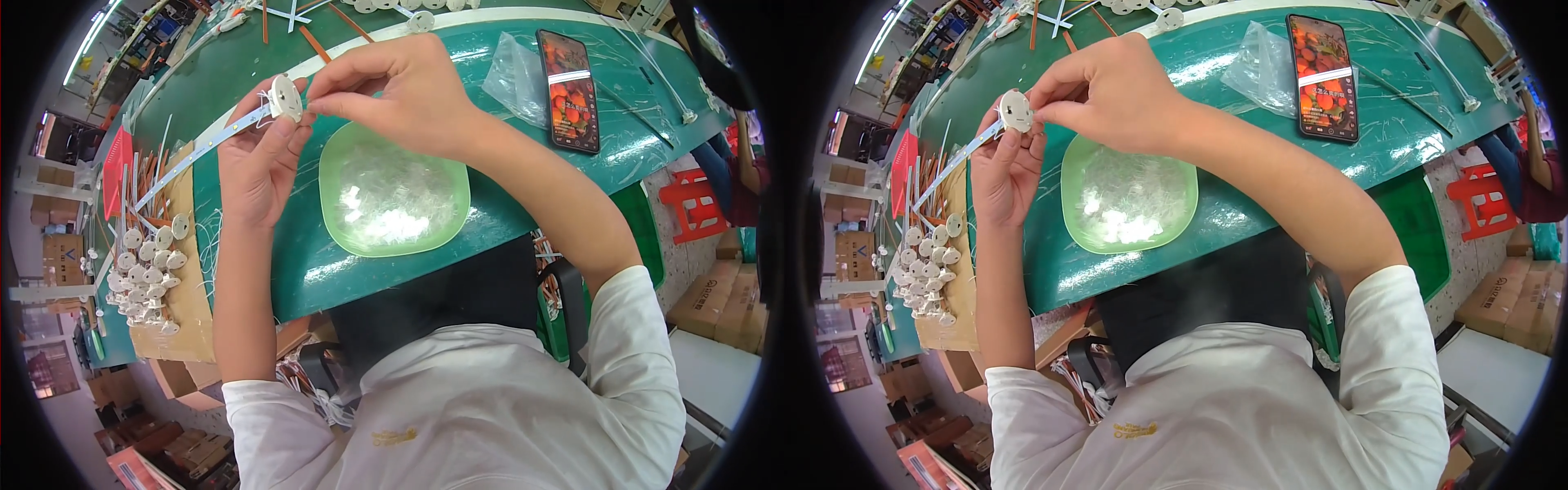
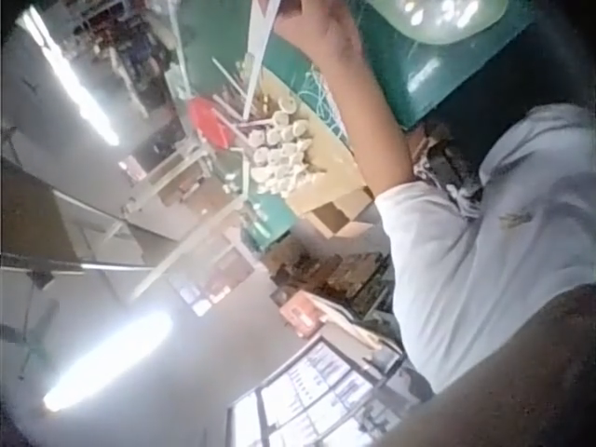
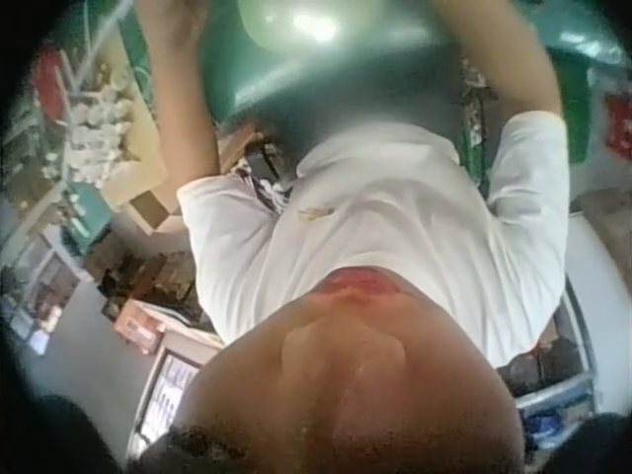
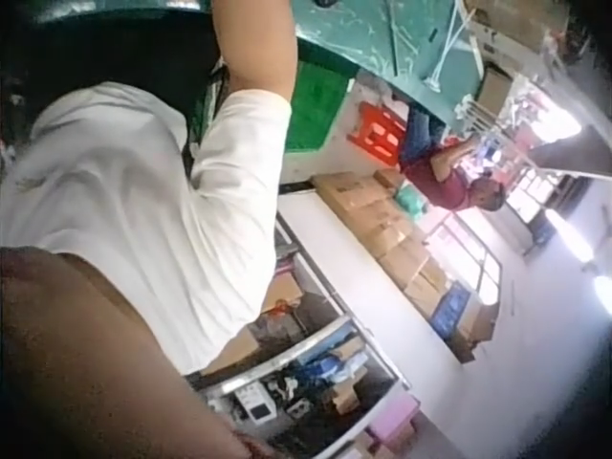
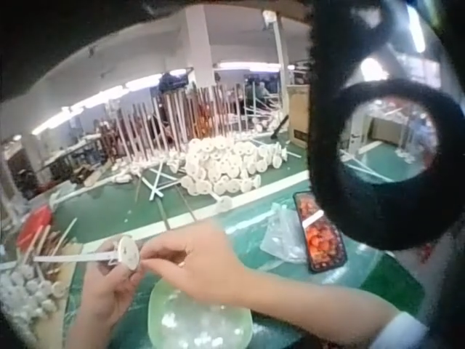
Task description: The user is seen assembling LED strips onto white plastic bases and then bundling multiple units together with a wire tie at a manual workstation.
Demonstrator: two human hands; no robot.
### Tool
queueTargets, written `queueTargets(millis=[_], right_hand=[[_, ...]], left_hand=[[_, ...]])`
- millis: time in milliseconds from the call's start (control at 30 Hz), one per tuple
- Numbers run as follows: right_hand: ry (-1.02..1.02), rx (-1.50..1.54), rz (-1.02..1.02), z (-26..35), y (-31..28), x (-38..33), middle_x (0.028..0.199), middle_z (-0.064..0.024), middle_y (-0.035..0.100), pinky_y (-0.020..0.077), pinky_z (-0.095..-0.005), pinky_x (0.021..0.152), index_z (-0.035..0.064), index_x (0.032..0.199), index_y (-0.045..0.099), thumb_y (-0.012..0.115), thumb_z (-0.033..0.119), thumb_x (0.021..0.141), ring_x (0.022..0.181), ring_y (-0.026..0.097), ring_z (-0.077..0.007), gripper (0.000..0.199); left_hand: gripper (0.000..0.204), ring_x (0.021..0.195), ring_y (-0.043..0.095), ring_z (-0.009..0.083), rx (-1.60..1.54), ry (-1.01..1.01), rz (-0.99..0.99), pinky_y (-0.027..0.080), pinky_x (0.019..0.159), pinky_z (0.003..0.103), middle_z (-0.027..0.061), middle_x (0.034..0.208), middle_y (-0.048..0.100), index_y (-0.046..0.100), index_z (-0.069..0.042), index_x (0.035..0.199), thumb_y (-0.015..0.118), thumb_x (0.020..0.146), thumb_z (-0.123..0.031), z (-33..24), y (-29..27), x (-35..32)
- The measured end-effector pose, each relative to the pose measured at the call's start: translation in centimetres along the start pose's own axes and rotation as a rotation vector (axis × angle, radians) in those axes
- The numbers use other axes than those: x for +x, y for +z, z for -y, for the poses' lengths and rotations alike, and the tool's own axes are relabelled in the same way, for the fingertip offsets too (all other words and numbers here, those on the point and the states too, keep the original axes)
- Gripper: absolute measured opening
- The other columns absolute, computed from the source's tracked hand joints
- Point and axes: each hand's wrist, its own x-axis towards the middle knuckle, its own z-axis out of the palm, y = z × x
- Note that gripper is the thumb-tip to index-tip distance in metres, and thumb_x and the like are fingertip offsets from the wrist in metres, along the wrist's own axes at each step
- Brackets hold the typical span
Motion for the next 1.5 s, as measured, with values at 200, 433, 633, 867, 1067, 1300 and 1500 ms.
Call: queueTargets(millis=[200, 433, 633, 867, 1067, 1300, 1500], right_hand=[[-0.113, -0.099, -0.019, -0.3, 0.0, -0.1, 0.081, -0.0078, 0.072, 0.0558, -0.0242, 0.071, 0.0001, 0.087, 0.073, 0.071, 0.002, 0.078, 0.075, 0.07, -0.0131, 0.01], [-0.189, -0.14, -0.01, -0.6, 0.3, -0.1, 0.081, -0.0091, 0.072, 0.056, -0.0252, 0.067, 0.0025, 0.085, 0.074, 0.071, 0.001, 0.076, 0.071, 0.07, -0.0146, 0.01], [-0.439, -0.352, -0.039, -0.7, 0.2, 0.0, 0.078, -0.0093, 0.07, 0.0536, -0.0281, 0.061, 0.0044, 0.083, 0.073, 0.071, 0.002, 0.073, 0.067, 0.068, -0.0195, 0.01], [-0.409, -0.126, 0.075, -1.0, -0.3, 0.4, 0.081, -0.0073, 0.071, 0.0533, -0.0289, 0.062, 0.0046, 0.087, 0.072, 0.071, 0.005, 0.075, 0.072, 0.068, -0.019, 0.011], [-0.337, -0.105, 0.011, -0.4, 0.2, 0.0, 0.08, -0.0074, 0.07, 0.0525, -0.0274, 0.058, 0.0054, 0.087, 0.072, 0.072, 0.007, 0.077, 0.068, 0.066, -0.0175, 0.01], [-0.558, -0.372, -0.257, -1.7, 1.5, -0.3, 0.078, -0.0092, 0.069, 0.0519, -0.0288, 0.055, 0.0046, 0.085, 0.069, 0.071, 0.004, 0.075, 0.063, 0.066, -0.0223, 0.01], [-0.473, -0.394, -0.256, -1.1, 1.7, -0.7, 0.073, -0.0095, 0.067, 0.0516, -0.0309, 0.054, 0.0043, 0.084, 0.069, 0.069, 0.002, 0.073, 0.062, 0.066, -0.0248, 0.011]], left_hand=[[0.046, 0.098, 0.063, 0.0213, 0.045, -0.021, 0.04, 0.055, 0.083, 0.03, 0.0169, 0.12, 0.06, 0.051, 0.002, 0.126, 0.067, 0.083, -0.001, 0.0, -0.1, -0.1], [0.045, 0.098, 0.063, 0.0207, 0.061, -0.001, -0.009, 0.055, 0.081, 0.029, 0.0168, 0.117, 0.061, 0.052, 0.003, 0.125, 0.068, 0.083, 0.001, 0.1, 0.3, -0.2], [0.045, 0.1, 0.062, 0.0201, 0.183, -0.001, -0.042, 0.054, 0.081, 0.029, 0.0173, 0.116, 0.062, 0.052, 0.004, 0.125, 0.068, 0.082, 0.001, 0.0, 0.5, 0.0], [0.048, 0.103, 0.061, 0.0208, 0.042, -0.025, 0.047, 0.054, 0.084, 0.03, 0.0158, 0.119, 0.06, 0.051, 0.003, 0.127, 0.067, 0.082, 0.001, 0.0, -0.9, -0.2], [0.05, 0.109, 0.06, 0.0218, -0.105, -0.039, 0.149, 0.052, 0.092, 0.033, 0.0128, 0.122, 0.058, 0.048, 0.002, 0.131, 0.067, 0.084, -0.001, 0.3, -1.0, -0.2], [0.042, 0.109, 0.06, 0.0215, -0.128, 0.054, -0.119, 0.05, 0.098, 0.037, 0.0131, 0.118, 0.06, 0.051, 0.002, 0.128, 0.062, 0.087, 0.002, 2.0, 1.6, -0.7], [0.04, 0.101, 0.063, 0.0194, 0.006, 0.086, -0.224, 0.054, 0.091, 0.033, 0.014, 0.113, 0.063, 0.053, 0.005, 0.123, 0.064, 0.085, 0.005, 2.0, 2.1, -0.8]])
